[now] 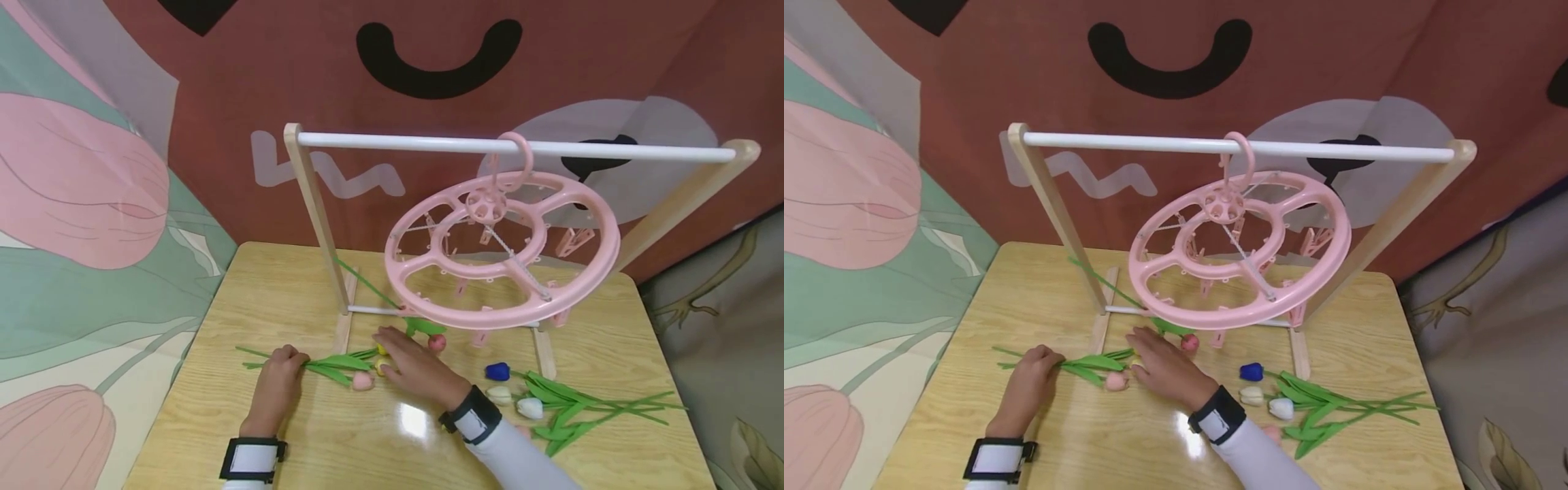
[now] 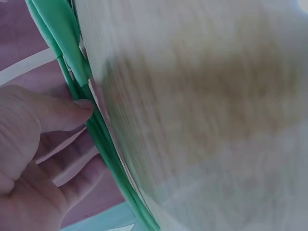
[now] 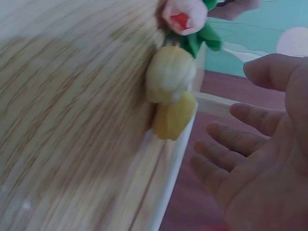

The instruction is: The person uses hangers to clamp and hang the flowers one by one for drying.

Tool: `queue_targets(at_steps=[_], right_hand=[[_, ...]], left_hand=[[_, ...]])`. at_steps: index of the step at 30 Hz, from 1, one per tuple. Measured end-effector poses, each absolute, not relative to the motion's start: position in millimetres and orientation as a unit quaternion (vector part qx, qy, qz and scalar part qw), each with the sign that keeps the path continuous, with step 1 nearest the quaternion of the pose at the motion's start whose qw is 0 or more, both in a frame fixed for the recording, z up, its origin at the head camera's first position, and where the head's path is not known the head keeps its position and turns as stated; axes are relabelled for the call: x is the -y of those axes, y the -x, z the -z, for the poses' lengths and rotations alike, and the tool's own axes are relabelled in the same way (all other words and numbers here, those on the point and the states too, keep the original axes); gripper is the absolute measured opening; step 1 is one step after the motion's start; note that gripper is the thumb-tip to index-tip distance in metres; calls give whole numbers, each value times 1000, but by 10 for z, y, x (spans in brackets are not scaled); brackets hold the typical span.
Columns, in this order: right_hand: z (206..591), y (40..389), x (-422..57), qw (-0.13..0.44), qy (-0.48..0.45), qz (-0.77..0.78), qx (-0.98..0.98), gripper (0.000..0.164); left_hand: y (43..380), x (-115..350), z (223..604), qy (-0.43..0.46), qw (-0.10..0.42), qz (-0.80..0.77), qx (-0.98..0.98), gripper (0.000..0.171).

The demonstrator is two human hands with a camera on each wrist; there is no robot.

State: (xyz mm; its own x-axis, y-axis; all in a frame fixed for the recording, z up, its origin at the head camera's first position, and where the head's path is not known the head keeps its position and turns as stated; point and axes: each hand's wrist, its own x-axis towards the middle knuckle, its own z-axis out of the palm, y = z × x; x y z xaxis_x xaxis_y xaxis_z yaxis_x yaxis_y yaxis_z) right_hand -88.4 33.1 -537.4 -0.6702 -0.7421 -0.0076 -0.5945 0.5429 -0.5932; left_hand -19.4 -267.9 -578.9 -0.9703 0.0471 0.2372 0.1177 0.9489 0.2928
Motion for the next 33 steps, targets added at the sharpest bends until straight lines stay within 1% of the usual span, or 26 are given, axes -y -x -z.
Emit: queue_targets(at_steps=[4,11,13,16,20,27,30,33], right_hand=[[5430,913,-343,137,378,271,-874,60],[5516,948,-352,144,378,266,-875,58],[5529,950,-351,138,381,256,-878,57],[5534,958,-341,116,388,242,-882,54],[5501,981,-326,64,405,234,-881,47],[5479,1000,-347,-13,430,190,-883,26],[5474,990,-376,-29,427,198,-882,21],[5472,971,-406,-26,415,226,-881,18]], left_hand=[[203,2694,5773,54,112,134,983,24],[208,2648,5670,82,141,114,980,25],[208,2614,5627,85,146,107,980,25],[212,2557,5558,89,154,102,979,28],[217,2470,5460,100,166,97,976,29],[214,2335,5289,115,180,81,974,32],[209,2298,5218,115,182,79,973,34],[208,2264,5154,117,186,82,972,35]])
